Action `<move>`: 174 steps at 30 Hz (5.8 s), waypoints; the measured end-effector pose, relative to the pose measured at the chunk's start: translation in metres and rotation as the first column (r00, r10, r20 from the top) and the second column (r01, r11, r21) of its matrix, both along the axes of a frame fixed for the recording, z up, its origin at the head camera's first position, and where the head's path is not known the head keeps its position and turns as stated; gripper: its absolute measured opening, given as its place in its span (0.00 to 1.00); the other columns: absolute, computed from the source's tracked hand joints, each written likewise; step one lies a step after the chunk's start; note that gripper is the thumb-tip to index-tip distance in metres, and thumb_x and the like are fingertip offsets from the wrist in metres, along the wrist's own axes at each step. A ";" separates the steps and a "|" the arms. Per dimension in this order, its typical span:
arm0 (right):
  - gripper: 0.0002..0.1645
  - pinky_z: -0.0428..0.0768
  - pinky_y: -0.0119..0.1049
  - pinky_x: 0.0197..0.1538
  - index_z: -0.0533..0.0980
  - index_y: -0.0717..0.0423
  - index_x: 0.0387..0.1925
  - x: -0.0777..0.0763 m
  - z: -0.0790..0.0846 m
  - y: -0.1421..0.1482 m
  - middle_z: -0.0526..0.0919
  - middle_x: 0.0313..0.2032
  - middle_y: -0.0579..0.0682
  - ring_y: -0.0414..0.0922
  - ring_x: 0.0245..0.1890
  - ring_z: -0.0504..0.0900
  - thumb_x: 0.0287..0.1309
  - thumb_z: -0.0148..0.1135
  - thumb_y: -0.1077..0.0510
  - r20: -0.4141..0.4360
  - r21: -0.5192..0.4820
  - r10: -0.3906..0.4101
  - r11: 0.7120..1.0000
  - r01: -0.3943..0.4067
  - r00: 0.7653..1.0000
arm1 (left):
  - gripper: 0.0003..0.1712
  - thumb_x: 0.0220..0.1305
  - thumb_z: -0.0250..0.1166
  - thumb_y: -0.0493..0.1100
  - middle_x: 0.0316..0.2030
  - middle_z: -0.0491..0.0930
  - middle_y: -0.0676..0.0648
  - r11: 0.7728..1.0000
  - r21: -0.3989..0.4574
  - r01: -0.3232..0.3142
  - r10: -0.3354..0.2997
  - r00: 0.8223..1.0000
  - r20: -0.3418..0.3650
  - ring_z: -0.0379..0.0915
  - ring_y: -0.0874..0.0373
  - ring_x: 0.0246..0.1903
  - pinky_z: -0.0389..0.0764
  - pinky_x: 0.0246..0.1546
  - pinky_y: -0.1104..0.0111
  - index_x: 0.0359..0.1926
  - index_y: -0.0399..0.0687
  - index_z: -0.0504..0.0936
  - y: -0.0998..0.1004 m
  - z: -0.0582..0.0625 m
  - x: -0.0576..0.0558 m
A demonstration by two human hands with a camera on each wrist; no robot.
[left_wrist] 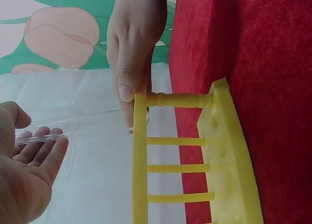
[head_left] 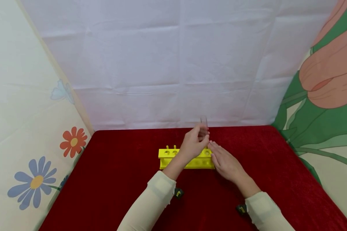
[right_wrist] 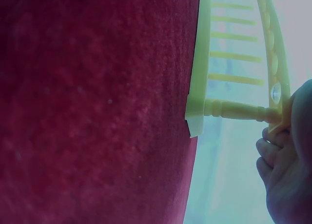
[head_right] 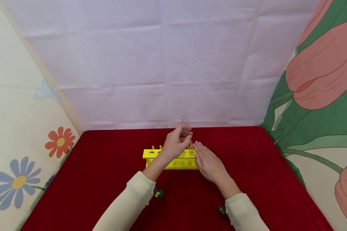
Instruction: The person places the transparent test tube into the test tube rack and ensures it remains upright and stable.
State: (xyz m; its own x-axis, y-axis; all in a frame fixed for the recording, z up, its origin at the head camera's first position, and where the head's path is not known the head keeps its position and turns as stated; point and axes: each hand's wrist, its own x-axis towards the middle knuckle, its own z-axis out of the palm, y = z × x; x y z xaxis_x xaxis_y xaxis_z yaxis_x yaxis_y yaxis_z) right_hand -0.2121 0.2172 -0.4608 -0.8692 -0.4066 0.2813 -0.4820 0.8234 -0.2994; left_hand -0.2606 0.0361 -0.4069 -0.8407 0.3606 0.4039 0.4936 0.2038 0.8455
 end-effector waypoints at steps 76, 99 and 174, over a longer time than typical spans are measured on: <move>0.28 0.61 0.56 0.74 0.61 0.71 0.72 -0.001 -0.002 -0.001 0.63 0.73 0.64 0.59 0.74 0.61 0.77 0.44 0.60 0.040 0.012 -0.026 1.000 0.026 0.999 | 0.16 0.72 0.63 0.42 0.50 0.82 0.48 0.953 -0.303 -0.010 0.014 1.000 0.011 0.79 0.61 0.50 0.80 0.53 0.74 0.57 0.43 0.79 0.004 -0.026 0.008; 0.29 0.62 0.56 0.73 0.62 0.72 0.71 -0.004 -0.007 0.000 0.66 0.71 0.65 0.62 0.73 0.63 0.76 0.46 0.61 -0.006 0.021 -0.005 1.000 0.005 1.000 | 0.14 0.70 0.64 0.41 0.47 0.82 0.48 0.931 -0.363 -0.032 0.010 0.998 -0.062 0.79 0.61 0.46 0.79 0.48 0.79 0.55 0.43 0.80 0.006 -0.033 0.007; 0.29 0.64 0.57 0.72 0.63 0.73 0.70 -0.001 -0.002 -0.001 0.67 0.71 0.65 0.61 0.72 0.63 0.74 0.48 0.61 -0.046 0.063 0.002 0.998 0.001 0.999 | 0.26 0.71 0.64 0.45 0.58 0.79 0.48 0.909 -0.413 0.049 -0.044 0.999 0.020 0.77 0.59 0.56 0.77 0.57 0.73 0.66 0.43 0.73 -0.001 -0.032 0.006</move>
